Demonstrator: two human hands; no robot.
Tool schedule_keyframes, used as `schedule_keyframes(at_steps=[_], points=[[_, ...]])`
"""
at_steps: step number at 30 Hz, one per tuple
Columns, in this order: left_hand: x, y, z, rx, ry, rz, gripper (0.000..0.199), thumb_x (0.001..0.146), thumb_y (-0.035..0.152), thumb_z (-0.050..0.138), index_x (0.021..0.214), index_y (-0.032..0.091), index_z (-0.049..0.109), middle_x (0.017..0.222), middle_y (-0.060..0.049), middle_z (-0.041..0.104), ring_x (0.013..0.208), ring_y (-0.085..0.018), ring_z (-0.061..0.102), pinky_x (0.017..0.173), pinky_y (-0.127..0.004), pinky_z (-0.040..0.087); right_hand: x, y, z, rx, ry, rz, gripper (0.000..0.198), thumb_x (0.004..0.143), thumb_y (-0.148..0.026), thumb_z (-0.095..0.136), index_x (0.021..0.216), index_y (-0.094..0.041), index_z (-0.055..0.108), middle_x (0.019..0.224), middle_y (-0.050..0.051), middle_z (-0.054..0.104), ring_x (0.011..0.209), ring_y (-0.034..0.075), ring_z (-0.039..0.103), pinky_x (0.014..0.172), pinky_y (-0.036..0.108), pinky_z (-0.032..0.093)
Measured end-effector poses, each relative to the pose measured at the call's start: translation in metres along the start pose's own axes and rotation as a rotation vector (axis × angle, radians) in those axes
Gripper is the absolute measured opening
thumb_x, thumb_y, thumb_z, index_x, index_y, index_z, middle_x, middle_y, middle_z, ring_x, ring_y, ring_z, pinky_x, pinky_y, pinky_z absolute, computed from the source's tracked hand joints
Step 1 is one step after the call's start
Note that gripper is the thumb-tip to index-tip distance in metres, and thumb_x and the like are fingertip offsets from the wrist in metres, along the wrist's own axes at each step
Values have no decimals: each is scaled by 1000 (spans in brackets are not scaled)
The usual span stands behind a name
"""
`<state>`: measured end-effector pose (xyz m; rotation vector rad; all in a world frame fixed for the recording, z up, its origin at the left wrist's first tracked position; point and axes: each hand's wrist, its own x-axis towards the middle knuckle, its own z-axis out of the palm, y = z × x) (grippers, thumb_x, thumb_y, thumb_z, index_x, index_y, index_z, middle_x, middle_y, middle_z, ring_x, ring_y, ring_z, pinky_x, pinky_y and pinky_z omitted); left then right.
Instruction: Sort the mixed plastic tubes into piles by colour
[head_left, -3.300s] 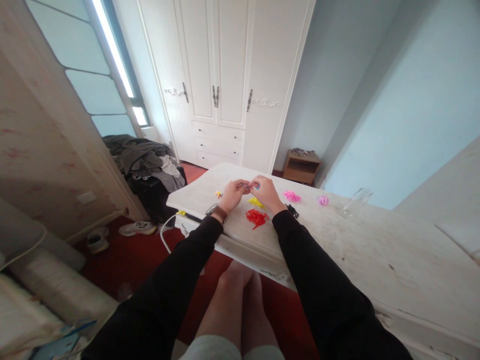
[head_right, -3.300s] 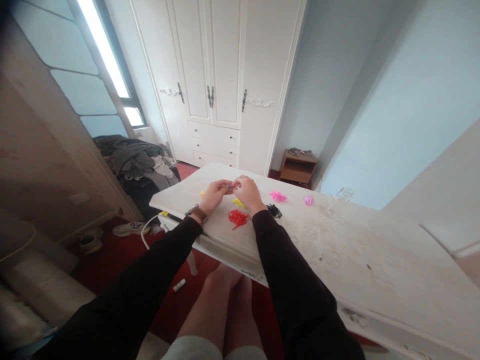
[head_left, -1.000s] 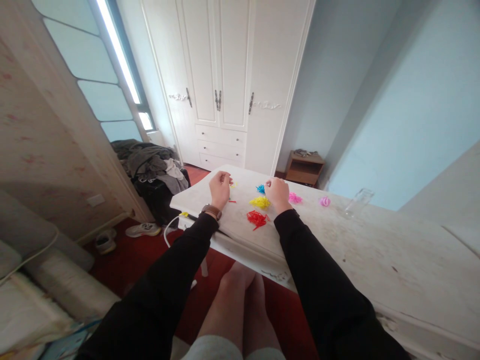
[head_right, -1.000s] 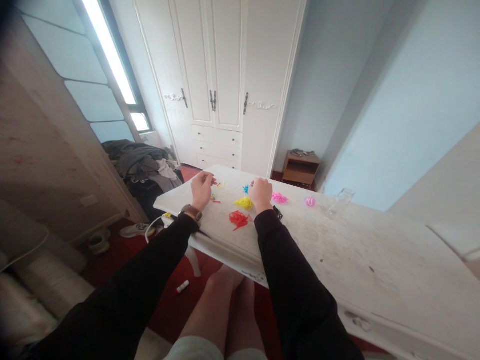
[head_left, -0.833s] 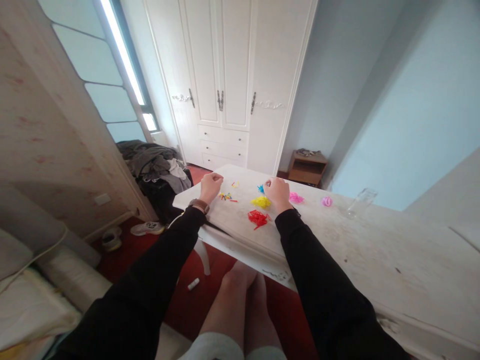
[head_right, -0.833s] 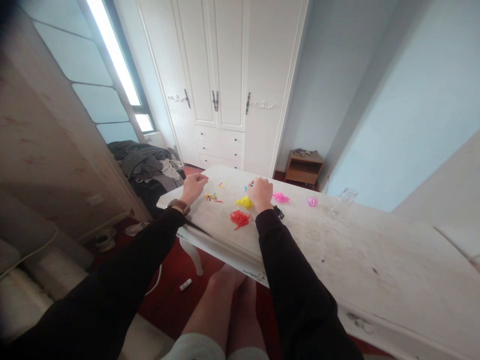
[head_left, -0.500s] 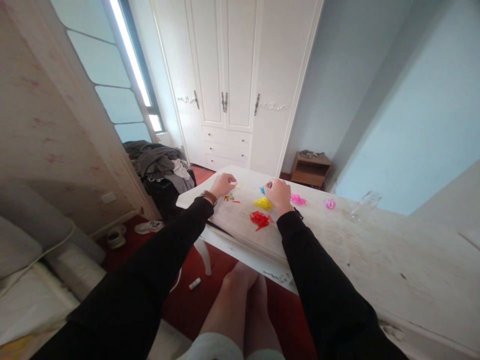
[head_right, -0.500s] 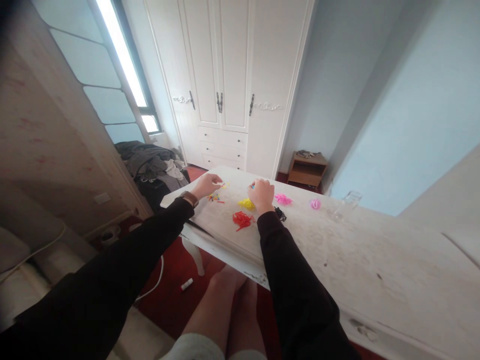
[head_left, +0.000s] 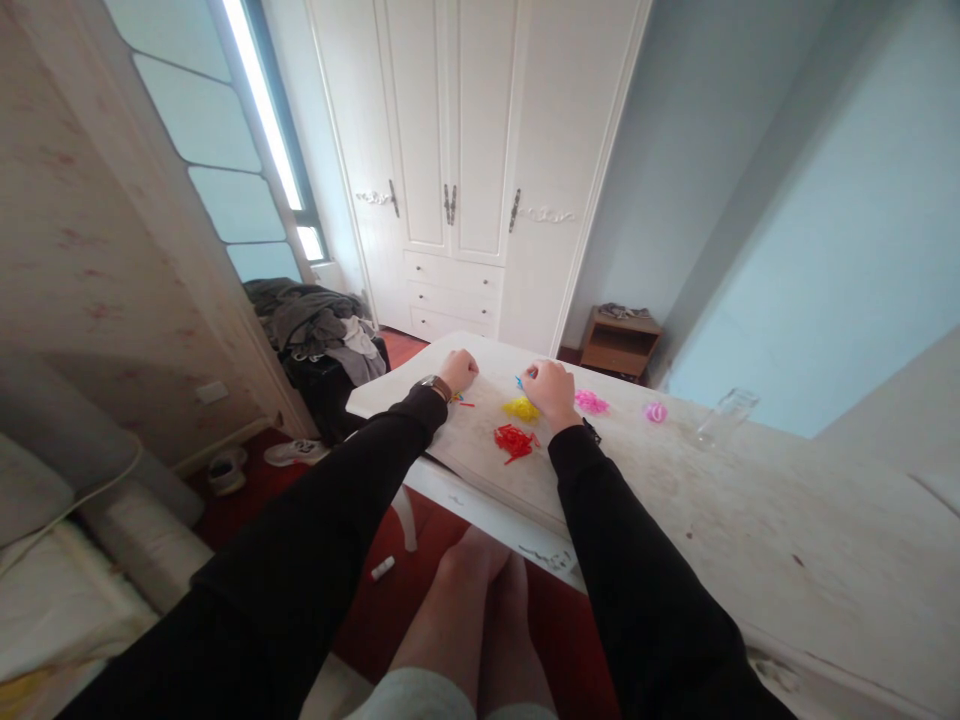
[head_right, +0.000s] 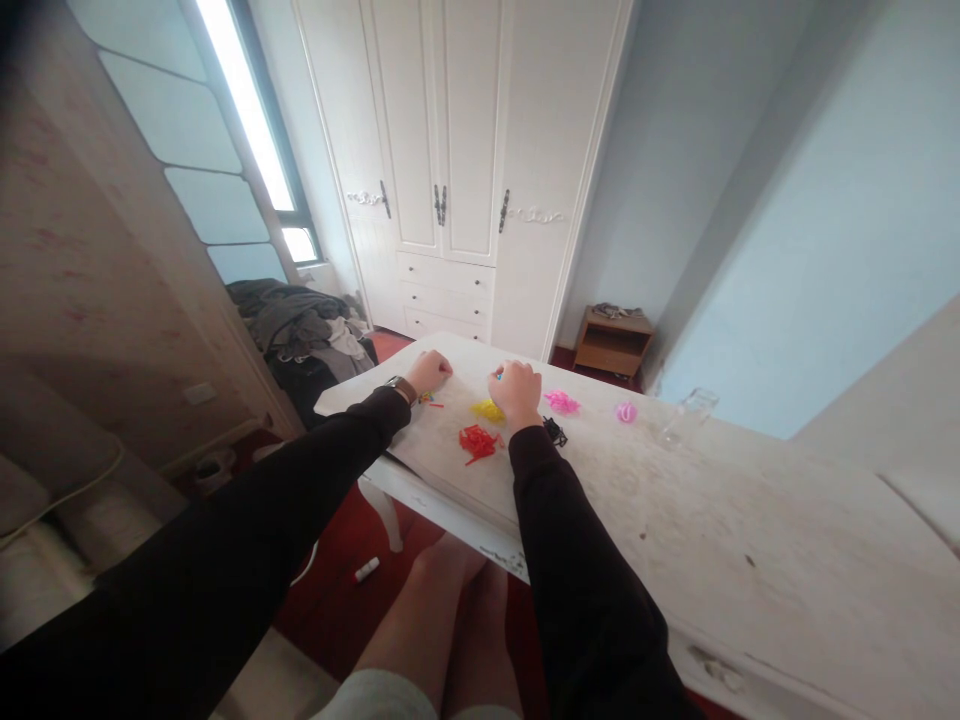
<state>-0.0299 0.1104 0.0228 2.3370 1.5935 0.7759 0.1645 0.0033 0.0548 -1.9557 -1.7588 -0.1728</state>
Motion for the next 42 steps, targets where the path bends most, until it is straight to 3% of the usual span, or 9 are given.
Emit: schedule_keyframes(at_steps=[11, 13, 16, 19, 21, 30, 42], points=[[-12, 11, -8, -147, 46, 68, 22, 76, 1, 61, 89, 13, 73, 79, -6, 70, 77, -17, 64, 79, -29, 49, -1, 1, 0, 39, -20, -41, 21, 89, -26, 57, 89, -18, 77, 100, 12, 77, 101, 25, 66, 86, 33, 44], [-15, 19, -10, -355, 25, 23, 16, 77, 4, 64, 90, 13, 71, 77, -5, 69, 70, -15, 62, 73, -28, 49, 1, 1, 3, 117, -19, -94, 18, 87, -22, 59, 88, -17, 76, 97, 11, 77, 97, 23, 67, 86, 32, 45], [-25, 34, -9, -836, -88, -63, 17, 77, 10, 72, 93, 13, 67, 77, -3, 69, 64, -11, 60, 68, -27, 48, 4, 1, 8, 341, -37, -192, 17, 84, -16, 62, 94, -15, 76, 94, 8, 77, 89, 19, 68, 84, 27, 48], [-35, 46, -6, -1258, -154, -121, 26, 74, 13, 79, 95, 14, 63, 79, -2, 70, 74, -11, 66, 78, -27, 52, 6, 0, 12, 553, -58, -257, 16, 81, -14, 66, 94, -14, 75, 89, 7, 77, 82, 16, 68, 81, 25, 50], [-41, 50, -3, -1402, -149, -167, 32, 72, 13, 83, 95, 14, 62, 79, -2, 70, 79, -11, 68, 85, -29, 53, 6, 0, 13, 642, -63, -268, 13, 80, -14, 67, 91, -14, 74, 86, 5, 76, 80, 15, 69, 80, 26, 52], [-58, 47, 2, -1610, -191, -201, 24, 77, 2, 75, 95, 12, 63, 84, -6, 73, 83, -10, 70, 88, -23, 53, 7, 2, 19, 802, -105, -311, 22, 78, -16, 67, 96, -17, 79, 87, 5, 79, 81, 17, 72, 83, 29, 55], [-70, 44, 8, -1745, -221, -262, 21, 83, -6, 61, 95, 11, 65, 86, -6, 69, 84, -10, 68, 94, -23, 53, 2, -1, 20, 813, -177, -308, 13, 79, -21, 67, 83, -16, 78, 78, 4, 77, 73, 17, 71, 73, 26, 53]])
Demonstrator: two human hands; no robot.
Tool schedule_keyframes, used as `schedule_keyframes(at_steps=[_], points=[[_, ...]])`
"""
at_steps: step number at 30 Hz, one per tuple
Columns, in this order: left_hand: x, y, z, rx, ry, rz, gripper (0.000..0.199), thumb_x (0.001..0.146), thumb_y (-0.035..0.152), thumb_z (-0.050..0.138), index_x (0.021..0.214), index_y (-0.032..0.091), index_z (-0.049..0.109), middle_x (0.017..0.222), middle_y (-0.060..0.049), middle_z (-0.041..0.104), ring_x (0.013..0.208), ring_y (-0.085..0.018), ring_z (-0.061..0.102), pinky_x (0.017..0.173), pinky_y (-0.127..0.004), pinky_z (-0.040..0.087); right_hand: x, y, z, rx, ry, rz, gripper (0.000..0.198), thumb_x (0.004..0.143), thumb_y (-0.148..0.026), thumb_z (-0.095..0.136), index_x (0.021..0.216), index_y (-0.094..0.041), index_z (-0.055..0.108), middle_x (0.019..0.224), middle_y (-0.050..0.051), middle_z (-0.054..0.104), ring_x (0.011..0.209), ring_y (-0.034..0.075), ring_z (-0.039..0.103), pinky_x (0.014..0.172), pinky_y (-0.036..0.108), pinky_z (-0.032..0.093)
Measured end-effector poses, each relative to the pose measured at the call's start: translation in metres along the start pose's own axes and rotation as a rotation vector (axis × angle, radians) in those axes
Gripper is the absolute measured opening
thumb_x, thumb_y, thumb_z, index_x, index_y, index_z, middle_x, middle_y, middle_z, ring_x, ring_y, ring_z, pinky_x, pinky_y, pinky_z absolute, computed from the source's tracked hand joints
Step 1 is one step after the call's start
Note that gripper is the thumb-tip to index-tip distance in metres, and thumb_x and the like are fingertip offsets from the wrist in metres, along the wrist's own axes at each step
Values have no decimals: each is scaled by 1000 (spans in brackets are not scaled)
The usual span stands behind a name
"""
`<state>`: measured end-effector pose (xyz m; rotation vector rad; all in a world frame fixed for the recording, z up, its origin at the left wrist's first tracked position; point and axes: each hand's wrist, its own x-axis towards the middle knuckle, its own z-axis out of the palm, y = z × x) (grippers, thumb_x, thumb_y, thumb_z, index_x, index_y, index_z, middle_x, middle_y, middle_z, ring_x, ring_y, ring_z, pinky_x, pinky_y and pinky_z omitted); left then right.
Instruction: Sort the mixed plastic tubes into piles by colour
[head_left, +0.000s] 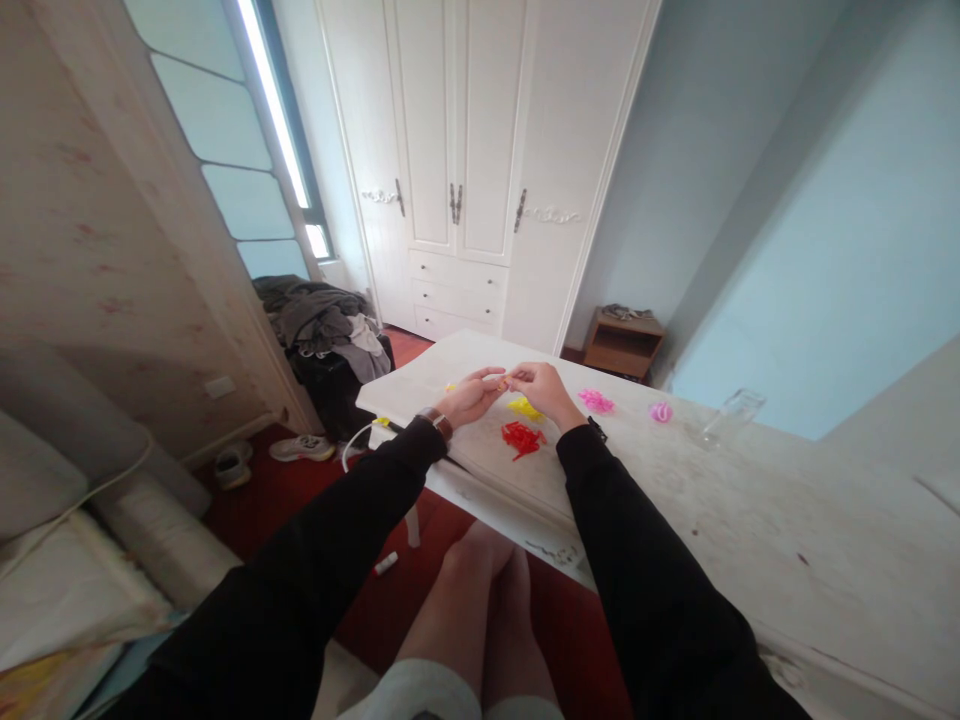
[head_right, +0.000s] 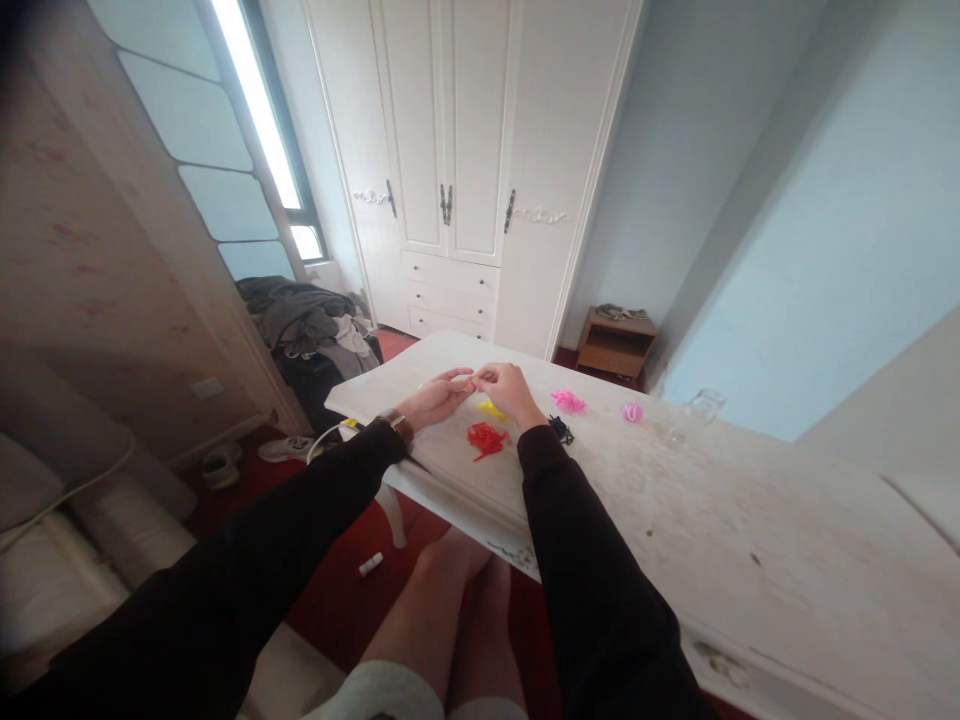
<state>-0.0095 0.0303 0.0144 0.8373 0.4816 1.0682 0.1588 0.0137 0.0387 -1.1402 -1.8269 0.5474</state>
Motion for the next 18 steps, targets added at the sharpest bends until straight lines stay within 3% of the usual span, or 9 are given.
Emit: schedule_keyframes(at_steps=[5, 13, 16, 18], points=[[5, -2, -4, -51, -7, -78, 27, 83, -10, 53, 97, 7, 69, 96, -10, 70, 85, -10, 68, 88, -19, 53, -2, -8, 0, 1, -18, 8, 12, 80, -21, 68, 83, -16, 78, 79, 5, 78, 76, 18, 72, 73, 26, 52], [3, 3, -5, -100, 45, -194, 19, 89, -1, 53, 85, 6, 70, 79, -8, 68, 68, -7, 63, 70, -16, 53, -3, -16, -2, -73, 51, 9, 16, 84, -22, 64, 83, -15, 79, 77, 6, 78, 72, 17, 70, 71, 26, 50], [0, 5, -3, -66, 78, -192, 12, 90, 6, 58, 84, 8, 68, 67, -3, 62, 57, -5, 56, 55, -15, 46, -3, -15, -3, -135, 59, 27, 19, 86, -22, 62, 83, -14, 78, 75, 6, 77, 70, 17, 69, 70, 26, 49], [-2, 4, 0, 3, 95, -103, 6, 87, 11, 65, 82, 11, 67, 59, 2, 54, 48, -4, 45, 45, -16, 35, -3, -15, -3, -163, 55, 34, 19, 86, -22, 61, 83, -14, 78, 75, 6, 76, 71, 17, 69, 70, 26, 49]])
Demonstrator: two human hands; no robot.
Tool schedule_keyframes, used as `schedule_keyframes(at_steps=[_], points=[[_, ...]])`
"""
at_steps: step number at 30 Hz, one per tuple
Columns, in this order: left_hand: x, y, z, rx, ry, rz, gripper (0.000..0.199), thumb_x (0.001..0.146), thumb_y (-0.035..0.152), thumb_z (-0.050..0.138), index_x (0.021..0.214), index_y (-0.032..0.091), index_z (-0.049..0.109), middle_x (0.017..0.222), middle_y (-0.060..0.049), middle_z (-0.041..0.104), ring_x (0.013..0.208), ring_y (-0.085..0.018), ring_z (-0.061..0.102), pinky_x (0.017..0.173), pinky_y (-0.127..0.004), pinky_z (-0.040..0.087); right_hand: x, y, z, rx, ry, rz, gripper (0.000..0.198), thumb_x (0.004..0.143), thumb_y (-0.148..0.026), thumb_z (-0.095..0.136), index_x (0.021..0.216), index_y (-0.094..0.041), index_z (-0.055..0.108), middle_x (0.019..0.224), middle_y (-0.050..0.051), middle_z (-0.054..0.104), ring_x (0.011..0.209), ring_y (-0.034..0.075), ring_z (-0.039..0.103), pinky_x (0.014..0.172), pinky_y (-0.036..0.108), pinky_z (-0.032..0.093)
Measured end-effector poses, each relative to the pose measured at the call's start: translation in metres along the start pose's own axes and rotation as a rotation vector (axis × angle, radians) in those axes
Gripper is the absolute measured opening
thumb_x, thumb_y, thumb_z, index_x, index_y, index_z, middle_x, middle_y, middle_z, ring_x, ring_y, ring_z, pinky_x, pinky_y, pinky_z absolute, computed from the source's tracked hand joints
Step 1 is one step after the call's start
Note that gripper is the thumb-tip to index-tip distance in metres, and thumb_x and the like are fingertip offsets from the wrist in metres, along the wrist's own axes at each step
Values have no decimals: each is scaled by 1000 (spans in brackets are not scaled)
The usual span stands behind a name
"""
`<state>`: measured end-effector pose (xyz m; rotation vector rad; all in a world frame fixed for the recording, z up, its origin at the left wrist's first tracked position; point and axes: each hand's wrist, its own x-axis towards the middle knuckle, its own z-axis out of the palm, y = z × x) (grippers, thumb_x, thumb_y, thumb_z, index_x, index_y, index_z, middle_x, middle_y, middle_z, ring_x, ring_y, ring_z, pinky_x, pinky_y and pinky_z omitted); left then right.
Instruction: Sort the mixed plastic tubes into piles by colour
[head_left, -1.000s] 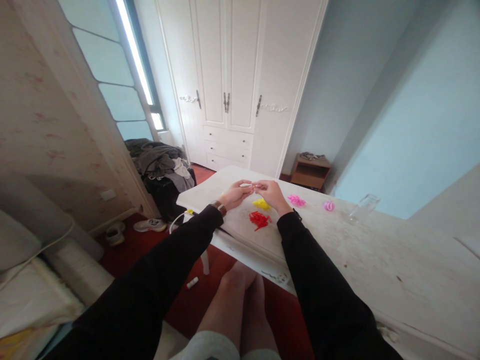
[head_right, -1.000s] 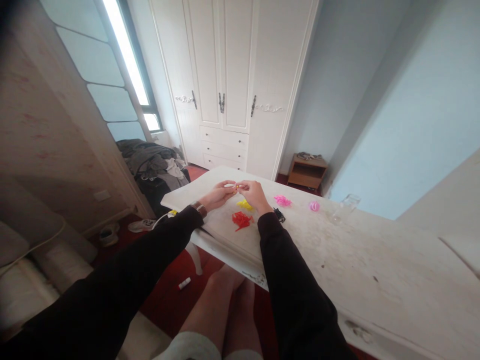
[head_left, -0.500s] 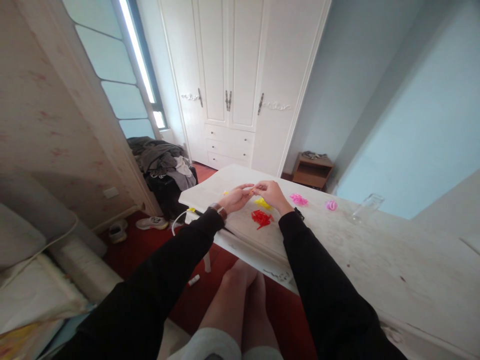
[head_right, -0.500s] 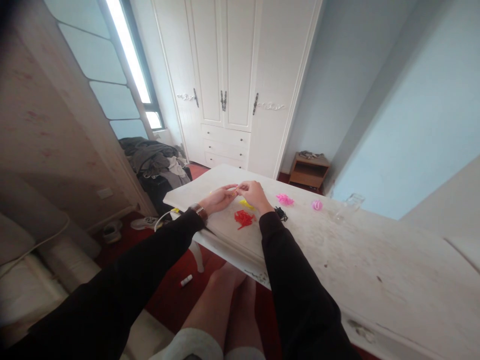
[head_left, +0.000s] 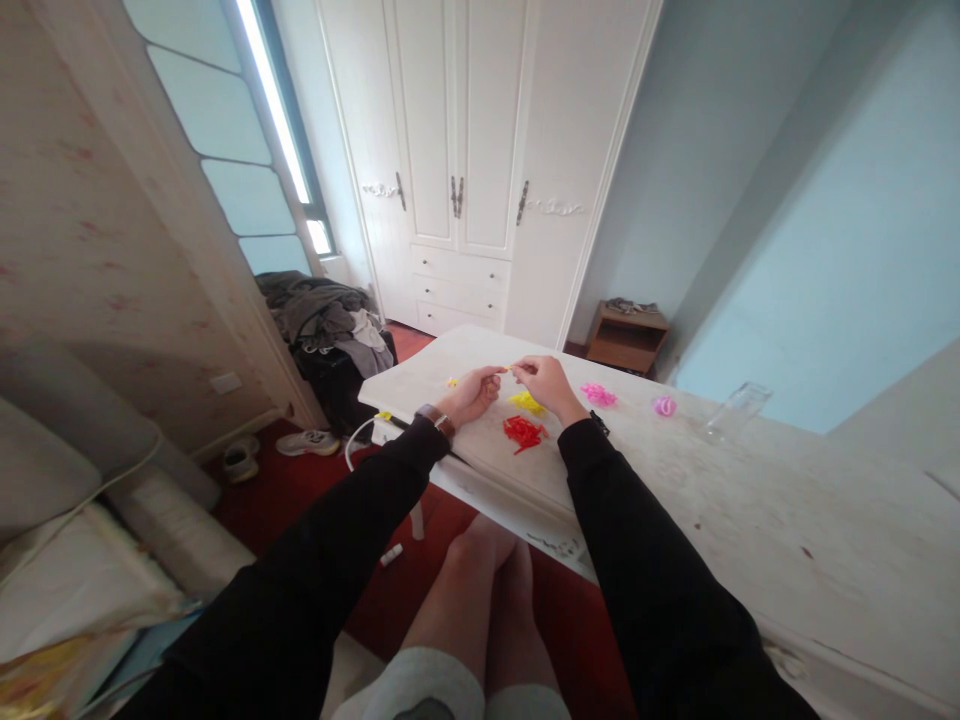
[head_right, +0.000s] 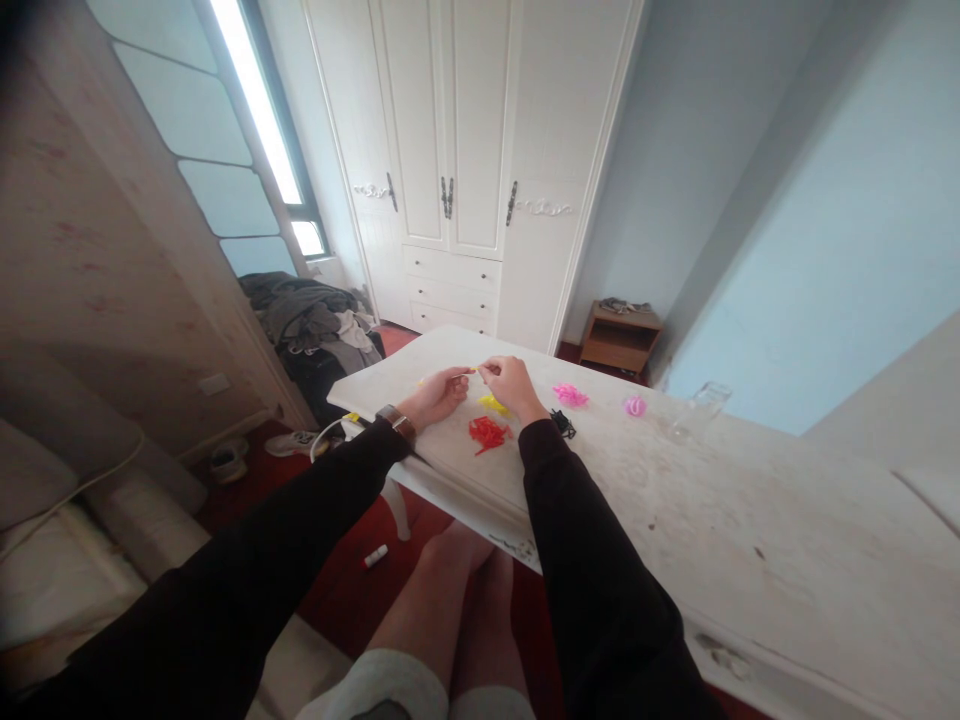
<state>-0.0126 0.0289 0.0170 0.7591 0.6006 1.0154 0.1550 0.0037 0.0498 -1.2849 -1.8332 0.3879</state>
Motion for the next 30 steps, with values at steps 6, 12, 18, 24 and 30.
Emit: schedule_keyframes(at_steps=[6, 12, 18, 24, 30], points=[[-10, -6, 7, 279, 1, 312, 31, 70, 32, 88, 78, 13, 65, 57, 7, 45, 45, -2, 29, 42, -20, 17, -2, -2, -1, -35, -3, -2, 19, 86, -22, 61, 81, -14, 78, 73, 6, 76, 71, 17, 68, 70, 26, 48], [-8, -10, 5, 387, 51, 371, 33, 70, 38, 87, 78, 12, 67, 60, 4, 51, 47, -3, 34, 45, -22, 20, -2, -3, -1, -42, -11, -4, 19, 86, -23, 62, 77, -14, 76, 70, 5, 74, 67, 16, 67, 69, 25, 47], [-5, -13, 0, 399, 67, 371, 28, 72, 35, 83, 78, 13, 67, 57, 5, 49, 47, -4, 33, 47, -23, 20, -1, -1, -2, 10, -6, 10, 12, 81, -22, 65, 77, -15, 74, 70, 4, 73, 66, 15, 66, 67, 25, 48], [-4, -15, -1, 429, 96, 369, 25, 72, 32, 81, 77, 13, 65, 59, 4, 50, 47, -4, 35, 48, -23, 20, -2, -1, 0, 30, -17, 30, 14, 81, -23, 61, 73, -16, 70, 64, 3, 69, 65, 15, 65, 66, 25, 47], [-3, -17, -3, 478, 204, 377, 17, 69, 26, 78, 74, 14, 66, 62, 3, 53, 51, -6, 38, 50, -23, 24, 2, 5, -9, -53, 276, 99, 13, 76, -20, 57, 67, -17, 65, 66, 3, 68, 66, 16, 60, 66, 28, 43]])
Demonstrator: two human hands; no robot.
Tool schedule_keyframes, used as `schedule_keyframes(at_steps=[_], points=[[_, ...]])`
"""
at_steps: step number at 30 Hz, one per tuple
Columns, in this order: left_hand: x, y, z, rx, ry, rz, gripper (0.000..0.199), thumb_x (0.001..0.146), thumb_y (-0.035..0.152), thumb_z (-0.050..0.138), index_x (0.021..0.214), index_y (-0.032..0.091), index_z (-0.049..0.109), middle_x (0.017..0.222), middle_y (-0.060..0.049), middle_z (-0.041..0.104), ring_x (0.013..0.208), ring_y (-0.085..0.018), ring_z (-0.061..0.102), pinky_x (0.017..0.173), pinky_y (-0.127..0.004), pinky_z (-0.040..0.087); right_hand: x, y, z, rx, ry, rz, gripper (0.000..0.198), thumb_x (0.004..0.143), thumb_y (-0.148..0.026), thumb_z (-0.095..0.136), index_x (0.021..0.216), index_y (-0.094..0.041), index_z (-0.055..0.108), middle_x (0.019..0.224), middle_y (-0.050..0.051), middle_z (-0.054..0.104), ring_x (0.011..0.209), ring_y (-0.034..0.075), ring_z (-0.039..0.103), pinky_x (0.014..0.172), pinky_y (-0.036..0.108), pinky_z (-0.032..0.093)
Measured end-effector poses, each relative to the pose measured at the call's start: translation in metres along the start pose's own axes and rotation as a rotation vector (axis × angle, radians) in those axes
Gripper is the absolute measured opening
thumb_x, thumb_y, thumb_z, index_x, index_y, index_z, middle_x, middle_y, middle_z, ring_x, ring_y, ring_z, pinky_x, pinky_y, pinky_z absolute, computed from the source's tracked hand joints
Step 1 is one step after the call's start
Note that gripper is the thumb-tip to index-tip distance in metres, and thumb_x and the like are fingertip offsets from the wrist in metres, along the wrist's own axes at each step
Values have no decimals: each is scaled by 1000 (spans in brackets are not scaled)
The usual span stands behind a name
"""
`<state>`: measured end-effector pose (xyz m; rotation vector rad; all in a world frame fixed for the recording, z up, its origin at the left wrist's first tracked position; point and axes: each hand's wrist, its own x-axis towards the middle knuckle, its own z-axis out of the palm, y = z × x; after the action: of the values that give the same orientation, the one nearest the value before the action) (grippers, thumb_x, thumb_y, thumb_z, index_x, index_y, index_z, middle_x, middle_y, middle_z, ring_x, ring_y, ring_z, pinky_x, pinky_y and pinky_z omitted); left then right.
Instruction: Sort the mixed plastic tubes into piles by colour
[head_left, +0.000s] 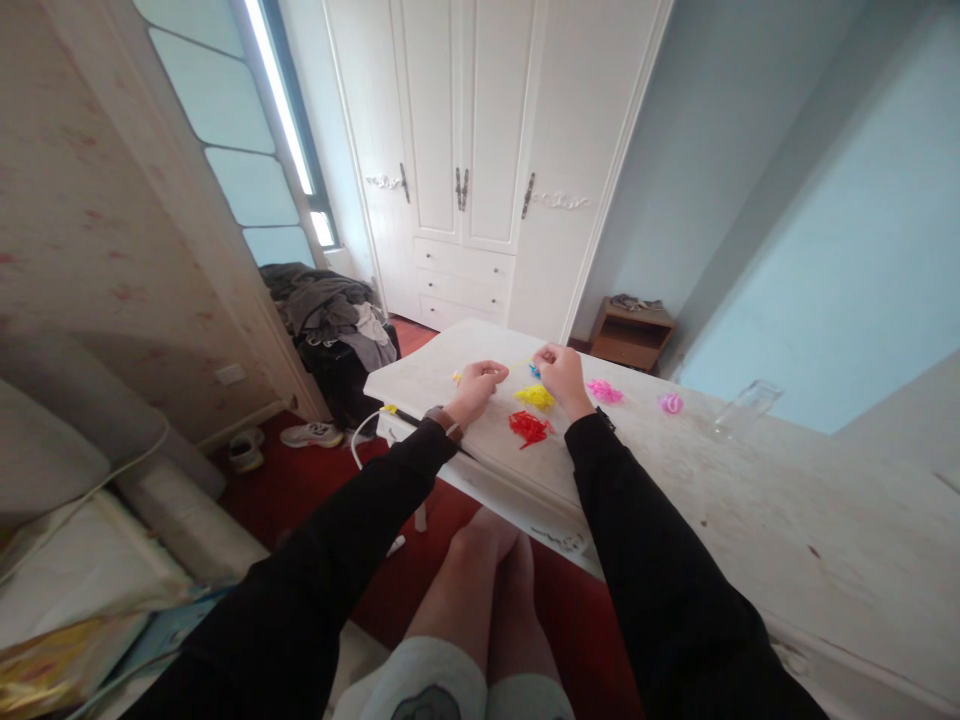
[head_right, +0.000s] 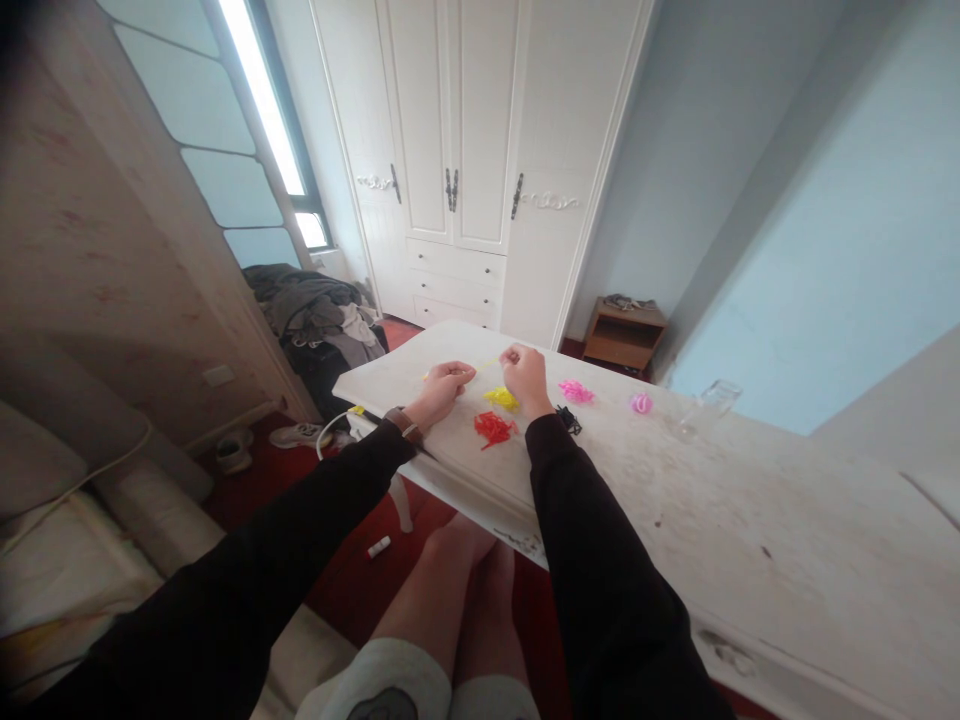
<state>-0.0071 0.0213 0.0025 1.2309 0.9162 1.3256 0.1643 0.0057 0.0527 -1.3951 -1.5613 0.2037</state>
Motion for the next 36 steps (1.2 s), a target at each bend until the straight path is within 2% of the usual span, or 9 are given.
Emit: schedule_keyframes(at_steps=[2, 4, 5, 9, 11, 17, 26, 32, 36], points=[[0, -1, 0, 17, 17, -7, 17, 68, 25, 78, 73, 14, 67, 62, 2, 53, 52, -6, 39, 51, -23, 25, 3, 3, -5, -3, 201, 50, 14, 77, -21, 55, 67, -18, 63, 68, 4, 67, 67, 17, 59, 67, 29, 42], [0, -1, 0, 21, 6, -3, 18, 67, 26, 79, 73, 14, 67, 61, 2, 53, 52, -7, 39, 51, -24, 25, 3, 4, -7, 21, 276, 60, 14, 78, -21, 55, 67, -18, 63, 67, 3, 66, 67, 17, 58, 66, 29, 42], [-1, -1, 1, 14, 1, -1, 19, 67, 27, 80, 72, 14, 67, 60, 2, 52, 52, -7, 39, 51, -24, 24, 3, 3, -7, 39, 241, 40, 13, 77, -21, 55, 67, -18, 63, 67, 3, 66, 67, 17, 58, 66, 29, 42], [-5, 3, 0, -61, -56, -7, 24, 66, 29, 83, 72, 13, 66, 58, 3, 48, 49, -5, 34, 49, -24, 19, -4, -3, 0, 84, -100, -119, 12, 75, -20, 60, 68, -17, 68, 66, 2, 68, 66, 16, 59, 65, 27, 42], [-7, 5, 0, -106, -105, -5, 26, 67, 30, 83, 74, 12, 67, 57, 4, 46, 48, -5, 32, 48, -23, 16, -5, -4, 3, 77, -165, -143, 11, 75, -21, 62, 69, -16, 71, 67, 2, 70, 66, 16, 60, 66, 27, 44], [-10, 10, -1, -268, -99, -59, 20, 81, 30, 75, 81, 12, 66, 53, 7, 39, 45, -5, 28, 46, -22, 14, -2, 6, -1, -66, -187, -34, 12, 74, -16, 66, 75, -15, 77, 73, 6, 75, 69, 17, 65, 69, 27, 47], [-11, 17, -1, -334, -73, -174, 32, 98, 43, 56, 90, 13, 62, 65, -6, 65, 43, -7, 39, 43, -22, 17, -6, 15, 0, -295, -387, -25, 18, 76, -14, 63, 79, -16, 81, 77, 8, 77, 73, 19, 68, 68, 26, 45], [-12, 16, -1, -307, -138, -147, 39, 100, 50, 51, 95, 13, 61, 70, -9, 69, 42, -6, 35, 43, -22, 17, -6, 12, 1, -313, -209, -144, 16, 75, -15, 65, 80, -16, 80, 79, 7, 73, 73, 18, 62, 72, 28, 45], [-12, 16, 0, -297, -165, -137, 41, 99, 53, 53, 96, 13, 61, 72, -10, 70, 43, -6, 35, 43, -22, 18, -8, 0, 3, -140, -218, -264, 13, 77, -14, 65, 78, -16, 78, 75, 4, 68, 71, 16, 60, 73, 28, 45]])
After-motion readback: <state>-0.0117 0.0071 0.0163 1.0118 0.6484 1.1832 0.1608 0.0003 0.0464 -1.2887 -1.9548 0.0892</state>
